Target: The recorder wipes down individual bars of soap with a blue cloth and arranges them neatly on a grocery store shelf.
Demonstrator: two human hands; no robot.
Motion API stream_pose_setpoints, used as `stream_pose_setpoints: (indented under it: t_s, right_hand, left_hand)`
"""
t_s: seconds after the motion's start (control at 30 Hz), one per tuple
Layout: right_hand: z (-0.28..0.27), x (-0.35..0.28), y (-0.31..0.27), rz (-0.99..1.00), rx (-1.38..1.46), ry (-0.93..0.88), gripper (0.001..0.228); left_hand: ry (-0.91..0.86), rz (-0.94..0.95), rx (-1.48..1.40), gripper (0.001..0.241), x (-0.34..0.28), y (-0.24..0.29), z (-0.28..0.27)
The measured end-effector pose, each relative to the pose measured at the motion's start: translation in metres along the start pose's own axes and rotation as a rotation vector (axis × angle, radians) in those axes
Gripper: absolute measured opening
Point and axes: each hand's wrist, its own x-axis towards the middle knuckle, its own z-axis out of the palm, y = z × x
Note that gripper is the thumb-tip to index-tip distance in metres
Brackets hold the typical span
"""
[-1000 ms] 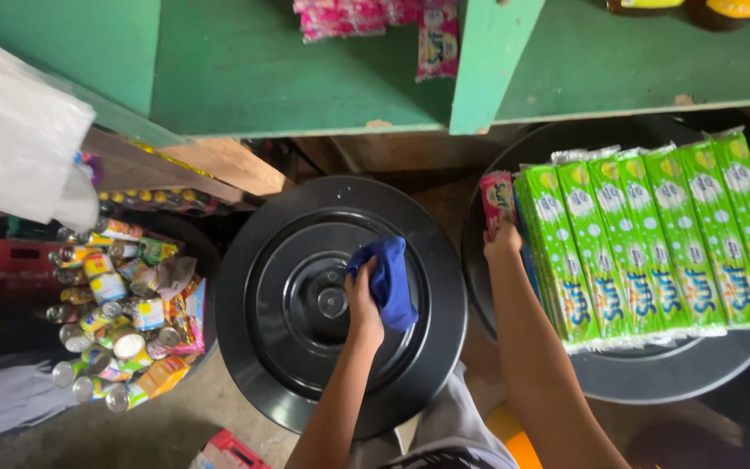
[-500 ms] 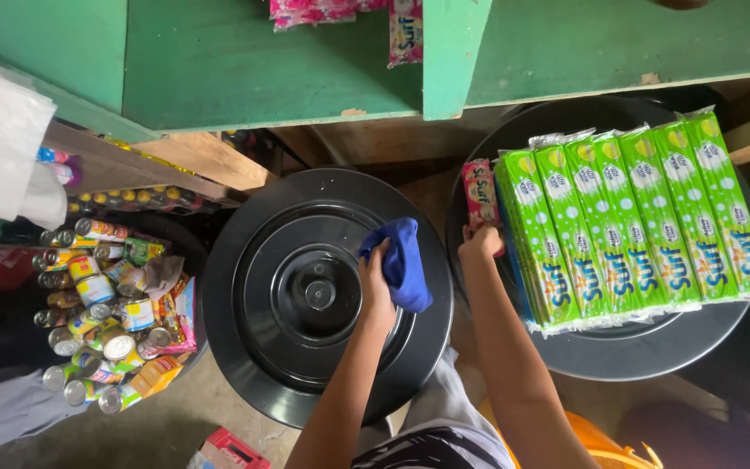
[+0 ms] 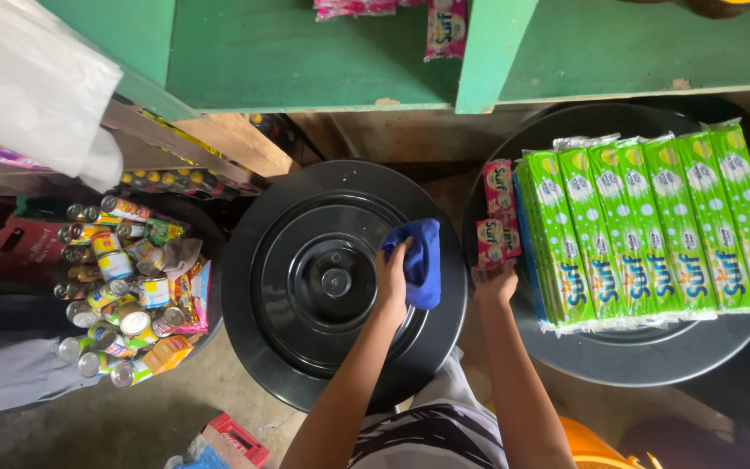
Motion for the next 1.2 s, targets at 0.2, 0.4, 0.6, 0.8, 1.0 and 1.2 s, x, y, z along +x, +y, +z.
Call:
stream_pose_setpoints:
  t_s: [0.2, 0.4, 0.6, 0.8, 1.0, 1.2]
  right_hand:
    - [0.01, 0.091, 0.012, 0.007, -0.162, -0.071, 0.045]
    - [0.015, -0.069, 0.013, -0.156, -0.205, -0.168, 0.025]
    - [0.043, -0.334, -0.046, -0.396, -0.432, -0.584, 0.025]
    - [0.063, -0.422, -0.032, -0.541, -0.483, -0.801, 0.009]
    - [0.068, -0.471, -0.008, -0.625, -0.554, -0.842, 0.014]
    - [0.074, -0.508, -0.017, -0.621, -0.569, -0.987, 0.017]
  left_hand:
    - [-0.01, 0.048, -0.004, 0.037, -0.007, 0.0, -0.018]
    - [-0.08, 0.385, 0.275, 0.04, 0.009, -0.001, -0.035]
    - [-0.127, 1.12, 0.874, 0.046, -0.01, 0.039, -0.058]
    - [0.262, 1.046, 0.85, 0.05, 0.024, 0.087, -0.094]
    - [0.203, 1.333, 0.776, 0.027, -0.01, 0.1, -0.149]
    - [-0.14, 0.579, 0.153, 0.057, -0.024, 0.181, -0.178]
